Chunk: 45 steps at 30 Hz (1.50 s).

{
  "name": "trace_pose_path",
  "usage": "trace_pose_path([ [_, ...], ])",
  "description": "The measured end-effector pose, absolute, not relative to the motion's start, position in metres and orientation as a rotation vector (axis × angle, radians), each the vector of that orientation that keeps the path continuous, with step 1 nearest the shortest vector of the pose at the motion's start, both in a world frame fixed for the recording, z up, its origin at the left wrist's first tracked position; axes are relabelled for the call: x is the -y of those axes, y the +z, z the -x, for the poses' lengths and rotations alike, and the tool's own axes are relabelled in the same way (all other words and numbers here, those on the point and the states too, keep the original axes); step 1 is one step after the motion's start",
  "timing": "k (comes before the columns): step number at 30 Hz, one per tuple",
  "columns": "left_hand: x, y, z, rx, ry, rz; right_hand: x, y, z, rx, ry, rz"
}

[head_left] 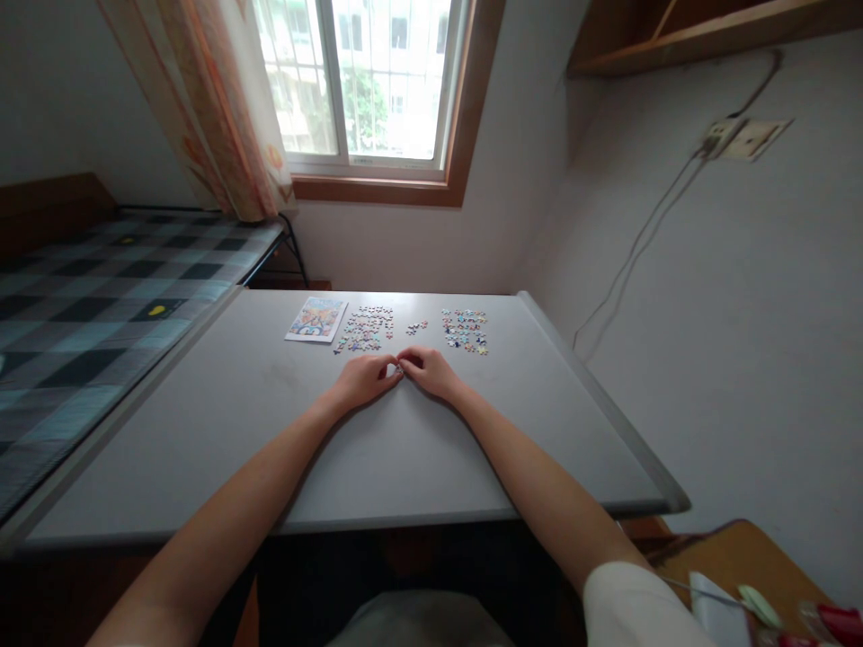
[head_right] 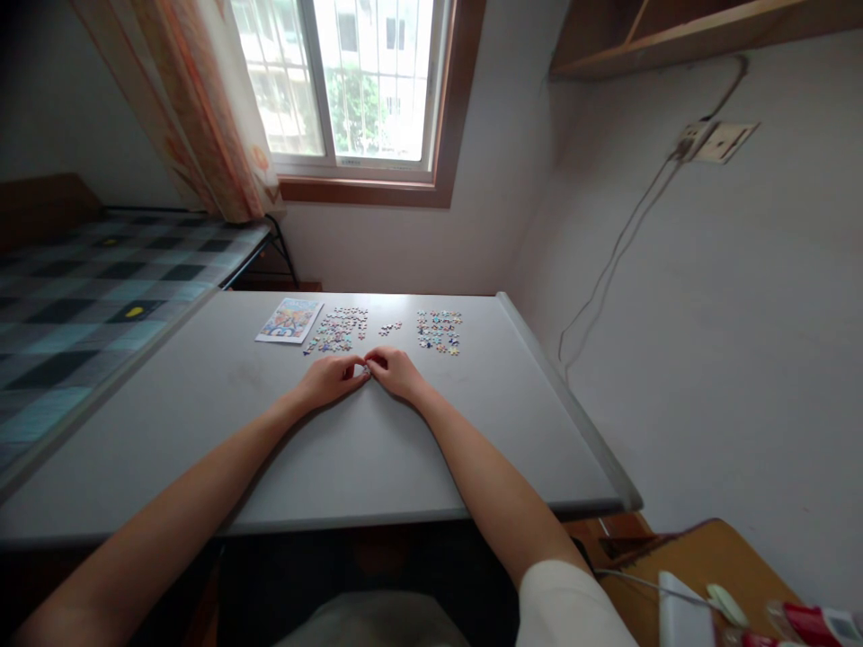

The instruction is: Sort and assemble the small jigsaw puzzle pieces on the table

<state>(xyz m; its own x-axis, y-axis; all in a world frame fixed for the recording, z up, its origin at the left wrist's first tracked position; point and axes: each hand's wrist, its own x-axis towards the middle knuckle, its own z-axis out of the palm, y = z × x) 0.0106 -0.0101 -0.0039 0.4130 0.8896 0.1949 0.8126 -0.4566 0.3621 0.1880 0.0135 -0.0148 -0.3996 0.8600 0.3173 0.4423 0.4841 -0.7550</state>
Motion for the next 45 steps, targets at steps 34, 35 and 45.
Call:
trace_pose_path([
  [34, 0.0101, -0.004, -0.0109, -1.5, 0.534, -2.448, -0.0138, -0.0158, -0.1872, 2.039, 0.725, 1.079],
  [35, 0.0101, -0.0041, -0.0108, -1.497, 0.538, -2.45, -0.014, -0.0162, -0.1873, 2.038, 0.727, 1.078],
  [45, 0.0099, -0.0033, -0.0107, -1.5, 0.528, -2.447, -0.0145, -0.0173, -0.1875, 2.042, 0.724, 1.071],
])
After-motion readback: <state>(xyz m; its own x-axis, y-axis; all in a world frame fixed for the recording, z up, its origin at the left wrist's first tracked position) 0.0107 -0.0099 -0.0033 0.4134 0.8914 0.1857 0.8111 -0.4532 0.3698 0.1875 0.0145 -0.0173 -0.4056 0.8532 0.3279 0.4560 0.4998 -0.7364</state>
